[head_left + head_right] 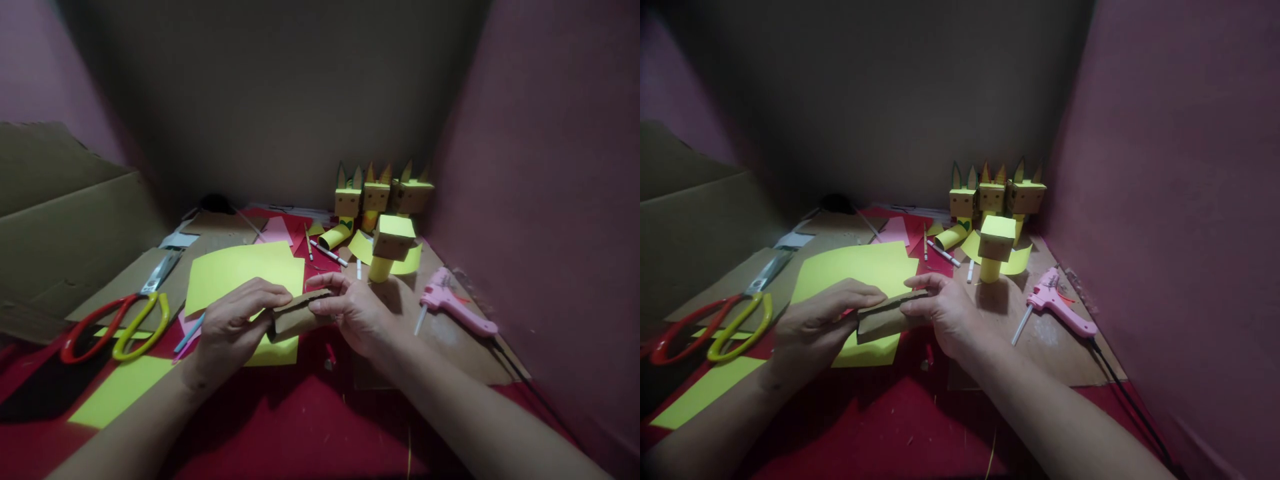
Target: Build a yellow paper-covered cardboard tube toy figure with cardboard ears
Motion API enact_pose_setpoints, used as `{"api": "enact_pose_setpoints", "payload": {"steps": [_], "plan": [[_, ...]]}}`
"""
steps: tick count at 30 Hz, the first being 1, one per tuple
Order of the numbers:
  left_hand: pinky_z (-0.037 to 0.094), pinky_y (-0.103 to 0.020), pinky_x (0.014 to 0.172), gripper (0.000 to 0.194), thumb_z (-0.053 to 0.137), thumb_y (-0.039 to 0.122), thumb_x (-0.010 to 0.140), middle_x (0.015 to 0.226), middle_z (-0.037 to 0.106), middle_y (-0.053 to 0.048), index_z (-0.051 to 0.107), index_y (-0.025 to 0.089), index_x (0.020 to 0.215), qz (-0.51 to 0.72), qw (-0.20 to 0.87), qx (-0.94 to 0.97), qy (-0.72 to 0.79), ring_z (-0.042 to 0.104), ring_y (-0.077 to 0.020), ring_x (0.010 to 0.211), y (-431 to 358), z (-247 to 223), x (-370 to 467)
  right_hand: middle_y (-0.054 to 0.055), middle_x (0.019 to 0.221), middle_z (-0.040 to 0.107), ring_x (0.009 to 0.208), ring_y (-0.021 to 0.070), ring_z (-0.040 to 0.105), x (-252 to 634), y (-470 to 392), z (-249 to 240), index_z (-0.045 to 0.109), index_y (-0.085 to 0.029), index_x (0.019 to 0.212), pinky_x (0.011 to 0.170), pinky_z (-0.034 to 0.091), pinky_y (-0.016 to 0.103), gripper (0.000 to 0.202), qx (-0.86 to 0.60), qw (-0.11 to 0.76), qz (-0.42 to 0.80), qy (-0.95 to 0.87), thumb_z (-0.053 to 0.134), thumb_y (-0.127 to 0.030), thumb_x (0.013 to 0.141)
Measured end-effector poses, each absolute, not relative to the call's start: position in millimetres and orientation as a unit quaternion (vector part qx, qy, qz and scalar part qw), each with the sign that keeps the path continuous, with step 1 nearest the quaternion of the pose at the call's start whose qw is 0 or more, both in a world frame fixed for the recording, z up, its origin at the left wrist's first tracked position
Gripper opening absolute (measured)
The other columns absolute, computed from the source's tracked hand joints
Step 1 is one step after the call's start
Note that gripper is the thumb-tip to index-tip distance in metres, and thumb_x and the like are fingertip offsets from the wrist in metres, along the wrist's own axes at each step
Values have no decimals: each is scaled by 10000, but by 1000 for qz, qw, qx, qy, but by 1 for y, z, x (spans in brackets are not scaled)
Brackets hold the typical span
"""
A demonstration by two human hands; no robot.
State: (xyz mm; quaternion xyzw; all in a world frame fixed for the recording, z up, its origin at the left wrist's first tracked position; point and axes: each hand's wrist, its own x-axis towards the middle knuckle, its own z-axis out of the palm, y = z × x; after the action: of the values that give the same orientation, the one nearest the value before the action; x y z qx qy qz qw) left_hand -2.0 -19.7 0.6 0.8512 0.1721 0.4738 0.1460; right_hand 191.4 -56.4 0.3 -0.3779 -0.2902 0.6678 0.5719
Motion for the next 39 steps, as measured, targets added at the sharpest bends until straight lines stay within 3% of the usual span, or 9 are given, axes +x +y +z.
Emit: {"api": "enact_pose_setpoints", "payload": {"steps": [7,11,14,23,29,32,35,37,39], "plan": [[590,-312,672,234,595,23,844,854,755,-58,726,215,863,485,179,834,192,726,-200,792,-18,-1,1,-19,644,667,593,145,611,188,-57,-4,639,-161,893,607,464,284,601,-386,580,660,-281,925,-119,367],[582,-290,676,230,582,11,849,854,756,-64,718,194,883,480,131,849,177,720,-182,780,-18,-1,1,-13,727,692,662,158,646,184,-62,-2,599,-175,1006,671,486,301,658,-392,568,657,-304,948,-183,449],[582,-289,692,234,585,1,849,860,754,-70,714,183,916,479,103,857,158,717,-180,789,-20,-1,2,-26,713,688,675,166,641,181,-65,2,566,-185,1037,692,487,313,733,-417,548,652,-317,956,-160,417],[586,-293,656,202,588,27,845,820,763,-68,718,178,874,476,108,855,173,716,-181,752,-23,-3,4,-56,686,615,652,169,589,176,-62,2,552,-211,1032,661,449,323,702,-465,531,617,-347,900,-130,428],[586,-287,662,182,594,60,854,814,763,-50,724,187,849,473,146,846,199,721,-174,748,-17,-6,3,-26,766,629,709,182,609,173,-60,-4,540,-221,1002,697,463,333,665,-490,525,587,-372,922,-224,459],[587,-305,696,198,594,66,852,858,767,-49,734,204,871,469,147,846,206,726,-188,785,-15,-6,-3,21,883,663,827,223,650,179,-65,2,529,-228,1048,784,502,377,638,-484,511,575,-418,908,-335,546],[587,-334,742,222,607,74,854,925,762,-42,742,238,919,482,158,834,217,725,-206,845,-13,-5,-10,84,1064,651,1008,273,628,208,-81,10,536,-240,1190,873,498,430,563,-531,496,441,-527,793,-417,721],[580,-344,764,242,600,73,861,941,752,-37,744,253,934,489,164,827,223,717,-205,861,-13,-4,-13,130,1176,628,1088,293,595,241,-97,11,551,-225,1229,941,467,467,416,-599,464,276,-591,649,-334,840],[572,-341,761,264,598,54,858,941,747,-37,743,256,947,497,164,826,209,708,-200,869,-14,-3,-13,165,1193,626,1109,334,568,281,-115,4,579,-209,1223,988,410,527,382,-669,394,62,-627,564,-229,842]]}}
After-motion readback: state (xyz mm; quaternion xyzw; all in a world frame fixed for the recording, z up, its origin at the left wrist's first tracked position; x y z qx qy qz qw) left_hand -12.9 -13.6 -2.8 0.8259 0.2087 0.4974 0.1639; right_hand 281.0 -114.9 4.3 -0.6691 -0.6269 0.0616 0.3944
